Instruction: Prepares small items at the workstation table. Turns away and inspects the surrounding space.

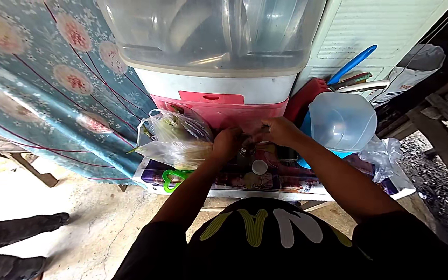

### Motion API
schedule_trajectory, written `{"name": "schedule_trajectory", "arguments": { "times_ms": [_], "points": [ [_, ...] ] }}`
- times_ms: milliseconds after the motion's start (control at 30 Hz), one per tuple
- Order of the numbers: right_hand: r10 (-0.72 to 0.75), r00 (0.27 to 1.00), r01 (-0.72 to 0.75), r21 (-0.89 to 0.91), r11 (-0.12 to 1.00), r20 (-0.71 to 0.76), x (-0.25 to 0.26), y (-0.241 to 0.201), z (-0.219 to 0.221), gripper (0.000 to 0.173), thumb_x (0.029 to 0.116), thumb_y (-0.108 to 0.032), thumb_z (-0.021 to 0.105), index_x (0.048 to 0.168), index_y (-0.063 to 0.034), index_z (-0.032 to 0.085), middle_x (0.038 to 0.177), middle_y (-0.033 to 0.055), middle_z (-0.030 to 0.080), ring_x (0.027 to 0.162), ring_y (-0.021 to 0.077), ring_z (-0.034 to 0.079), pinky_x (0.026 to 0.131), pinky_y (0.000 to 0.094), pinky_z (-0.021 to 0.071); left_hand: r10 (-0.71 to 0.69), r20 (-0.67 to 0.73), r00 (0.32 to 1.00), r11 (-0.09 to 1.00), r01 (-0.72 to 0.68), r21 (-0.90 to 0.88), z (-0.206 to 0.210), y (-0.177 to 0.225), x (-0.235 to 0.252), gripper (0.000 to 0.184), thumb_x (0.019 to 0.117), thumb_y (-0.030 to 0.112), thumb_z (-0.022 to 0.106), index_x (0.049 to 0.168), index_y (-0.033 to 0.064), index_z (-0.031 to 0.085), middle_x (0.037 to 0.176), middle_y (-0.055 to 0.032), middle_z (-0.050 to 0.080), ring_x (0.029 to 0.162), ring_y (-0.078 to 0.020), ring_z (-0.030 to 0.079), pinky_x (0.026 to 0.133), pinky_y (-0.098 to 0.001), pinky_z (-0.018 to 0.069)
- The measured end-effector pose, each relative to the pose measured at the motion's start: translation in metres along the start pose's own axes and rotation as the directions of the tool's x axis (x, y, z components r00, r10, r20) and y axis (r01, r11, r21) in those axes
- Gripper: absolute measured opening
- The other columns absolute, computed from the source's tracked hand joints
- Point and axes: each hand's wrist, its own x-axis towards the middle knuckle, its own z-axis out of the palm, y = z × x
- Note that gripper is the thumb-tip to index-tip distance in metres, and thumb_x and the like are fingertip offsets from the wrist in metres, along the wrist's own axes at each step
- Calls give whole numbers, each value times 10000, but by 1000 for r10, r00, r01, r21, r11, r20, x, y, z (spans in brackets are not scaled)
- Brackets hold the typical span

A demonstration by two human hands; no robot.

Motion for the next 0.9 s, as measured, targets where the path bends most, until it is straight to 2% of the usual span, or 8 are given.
{"name": "schedule_trajectory", "arguments": {
  "times_ms": [67, 300, 467, 567, 633, 733, 800, 900],
  "points": [
    [-27, 999, 29, -54, 998, 41, -2, -5, 0, 312, 954, -313, 737, 1140, -63, 734, 1054, 170, 732, 1028, 362, 686, 897, 619, 501, -7, 13, 1000, 999, 6, 45, -2, 3, 0, 339, 1070, 234, 542, 1008, -56, 707, 1026, -215, 681, 964, -383, 671, 876, -605, 509],
    [-183, 983, 182, -65, 981, -14, 7, -1, 11, 207, 1027, -126, 600, 1047, 5, 759, 1150, 175, 682, 1099, 330, 648, 929, 550, 510, 58, 70, 996, 995, -63, 78, -7, 9, -3, 250, 1054, 106, 530, 1190, -20, 698, 1200, -203, 677, 1106, -383, 665, 973, -600, 499],
    [-143, 985, 147, 38, 988, -94, 8, -4, 13, 94, 938, -58, 701, 951, 30, 670, 905, 169, 668, 854, 312, 656, 776, 524, 526, 86, 15, 996, 996, -86, 0, -13, 1, -5, 163, 951, 102, 710, 1016, -47, 695, 1073, -209, 690, 1001, -362, 680, 912, -573, 528],
    [-97, 989, 107, 91, 990, -109, 7, -5, 8, 126, 917, -41, 717, 930, 32, 616, 794, 153, 618, 738, 279, 607, 689, 479, 494, 80, 40, 996, 996, -79, -28, -21, -3, -8, 186, 960, 74, 690, 1105, -39, 717, 1123, -220, 693, 1059, -355, 672, 974, -534, 513],
    [-104, 989, 114, 107, 988, -102, 7, -6, 9, 164, 912, -54, 733, 1024, 25, 643, 877, 164, 664, 804, 286, 648, 750, 487, 523, 44, 41, 998, 999, -44, -6, -22, -2, -8, 206, 985, 76, 651, 1146, -21, 737, 1125, -231, 677, 1071, -369, 655, 977, -543, 500],
    [-112, 994, 111, 58, 992, 7, 10, -9, 13, 373, 915, -73, 743, 1280, -30, 679, 1186, 187, 700, 1103, 330, 671, 998, 528, 504, -33, 30, 999, 998, 35, -55, -19, 4, -7, 197, 1013, 85, 611, 1132, -26, 722, 1098, -217, 681, 990, -324, 681, 937, -501, 536],
    [-77, 995, 78, -7, 997, 60, 13, -11, 19, 286, 938, -82, 720, 1219, -31, 724, 1150, 188, 687, 1099, 337, 652, 994, 521, 495, -65, 24, 998, 987, 68, -147, -15, 10, -6, 174, 1005, 67, 613, 1108, -44, 700, 1008, -199, 718, 884, -279, 707, 870, -463, 563],
    [-42, 997, 45, -43, 998, 65, 17, -13, 26, 163, 963, -56, 663, 1087, 3, 751, 1079, 202, 680, 1048, 356, 652, 931, 536, 508, -98, 59, 993, 975, 108, -196, -14, 17, -6, 201, 966, 47, 672, 1141, -49, 653, 1048, -198, 700, 911, -280, 697, 870, -462, 564]
  ]
}}
